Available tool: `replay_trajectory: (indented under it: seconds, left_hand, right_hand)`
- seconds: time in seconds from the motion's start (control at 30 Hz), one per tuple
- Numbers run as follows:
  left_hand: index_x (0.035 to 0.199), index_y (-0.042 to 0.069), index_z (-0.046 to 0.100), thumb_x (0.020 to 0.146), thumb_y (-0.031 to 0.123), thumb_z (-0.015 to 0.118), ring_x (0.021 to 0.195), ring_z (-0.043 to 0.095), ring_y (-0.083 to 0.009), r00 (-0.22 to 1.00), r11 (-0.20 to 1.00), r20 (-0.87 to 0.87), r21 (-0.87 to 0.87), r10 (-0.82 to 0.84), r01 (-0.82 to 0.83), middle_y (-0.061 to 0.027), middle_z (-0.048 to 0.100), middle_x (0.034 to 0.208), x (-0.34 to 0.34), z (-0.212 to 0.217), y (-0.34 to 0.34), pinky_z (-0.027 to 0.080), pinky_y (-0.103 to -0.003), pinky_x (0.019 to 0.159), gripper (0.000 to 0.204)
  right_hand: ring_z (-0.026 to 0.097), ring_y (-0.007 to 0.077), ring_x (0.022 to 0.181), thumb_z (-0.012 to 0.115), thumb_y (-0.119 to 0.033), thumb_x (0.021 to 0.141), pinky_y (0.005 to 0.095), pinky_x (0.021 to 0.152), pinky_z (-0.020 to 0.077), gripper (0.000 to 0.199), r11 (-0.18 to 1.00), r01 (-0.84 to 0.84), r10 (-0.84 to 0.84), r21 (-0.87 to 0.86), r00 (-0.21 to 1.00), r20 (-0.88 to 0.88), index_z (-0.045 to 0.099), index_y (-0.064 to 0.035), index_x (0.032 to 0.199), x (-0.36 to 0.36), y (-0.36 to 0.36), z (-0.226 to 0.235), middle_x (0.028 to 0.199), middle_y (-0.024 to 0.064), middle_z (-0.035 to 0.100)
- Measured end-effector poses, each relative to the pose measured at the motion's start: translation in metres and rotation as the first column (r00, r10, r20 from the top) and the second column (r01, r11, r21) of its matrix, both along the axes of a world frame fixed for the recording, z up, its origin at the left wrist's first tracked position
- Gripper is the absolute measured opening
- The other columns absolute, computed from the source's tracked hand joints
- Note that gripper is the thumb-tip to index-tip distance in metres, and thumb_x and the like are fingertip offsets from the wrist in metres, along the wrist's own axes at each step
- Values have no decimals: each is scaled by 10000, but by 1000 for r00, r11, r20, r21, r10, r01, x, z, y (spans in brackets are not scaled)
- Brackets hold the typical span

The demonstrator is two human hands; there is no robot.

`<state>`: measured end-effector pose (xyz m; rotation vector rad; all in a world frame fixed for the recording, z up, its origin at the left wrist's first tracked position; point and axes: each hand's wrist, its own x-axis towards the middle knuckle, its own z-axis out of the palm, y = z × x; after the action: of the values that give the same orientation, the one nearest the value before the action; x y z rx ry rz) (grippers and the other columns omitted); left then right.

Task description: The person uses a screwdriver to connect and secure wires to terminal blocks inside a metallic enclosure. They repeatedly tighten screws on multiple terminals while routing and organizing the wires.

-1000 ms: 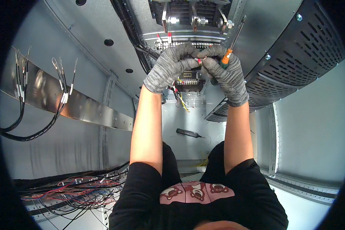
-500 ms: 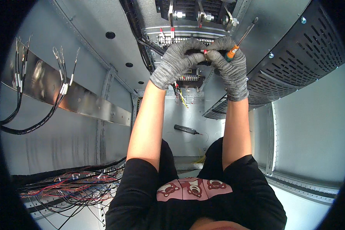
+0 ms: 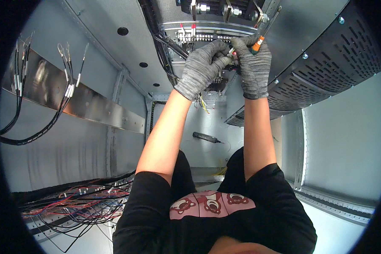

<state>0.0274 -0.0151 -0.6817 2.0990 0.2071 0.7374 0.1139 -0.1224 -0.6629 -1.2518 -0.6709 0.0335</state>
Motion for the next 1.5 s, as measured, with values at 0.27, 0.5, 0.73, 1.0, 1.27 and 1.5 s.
replay_trajectory:
  seconds: [0.27, 0.5, 0.73, 1.0, 1.27, 1.5]
  left_hand:
    - [1067, 25, 625, 861, 288, 648, 859, 658, -337, 994, 992, -13, -60, 111, -111, -191, 673, 929, 7, -10, 1, 511, -392, 753, 335]
    - [1042, 11, 622, 880, 253, 632, 841, 665, -311, 997, 989, 16, -126, 78, -75, -193, 674, 910, 9, -13, 3, 506, -370, 745, 291]
    - [1059, 36, 621, 880, 224, 621, 881, 657, -321, 984, 958, 30, 224, 177, -179, -163, 675, 962, 6, -12, -4, 509, -395, 776, 259]
    - [1086, 64, 606, 879, 311, 596, 878, 646, -307, 856, 650, 17, 643, 517, -406, -136, 674, 970, 12, -8, 3, 506, -422, 769, 323]
    - [1002, 43, 625, 867, 188, 614, 813, 643, -313, 853, 738, 364, 440, 375, -512, -144, 656, 903, 0, -14, 7, 508, -396, 741, 198]
    - [1034, 24, 558, 893, 50, 579, 773, 522, -109, 920, 715, 259, -698, 293, -32, -13, 569, 868, -12, -86, -66, 460, -244, 719, 145]
  right_hand:
    - [553, 64, 580, 717, -124, 834, 206, 519, 448, 162, 986, -110, 95, -129, 989, -117, 645, -17, 932, 16, 0, -5, 717, 21, 638]
    - [564, 83, 554, 660, -160, 872, 213, 491, 439, 175, 948, -241, 196, -209, 957, -212, 666, -9, 961, 18, -2, -9, 688, 31, 637]
    - [549, 73, 532, 699, -165, 846, 223, 462, 428, 171, 960, -89, 30, -264, 975, -220, 667, -21, 932, 17, 8, -19, 664, 20, 622]
    - [543, 61, 580, 660, -156, 884, 226, 506, 439, 187, 992, 71, -84, -105, 989, -119, 629, -13, 1002, -20, -21, -33, 713, 9, 609]
    - [572, 146, 528, 639, -167, 894, 261, 485, 486, 160, 995, 9, -73, -95, 715, -696, 589, -45, 984, -60, -4, -127, 655, 28, 584]
    - [507, 112, 459, 629, -156, 890, 277, 403, 417, 101, 997, 77, -63, 8, 875, -480, 581, -71, 866, -73, -17, -151, 633, 22, 565]
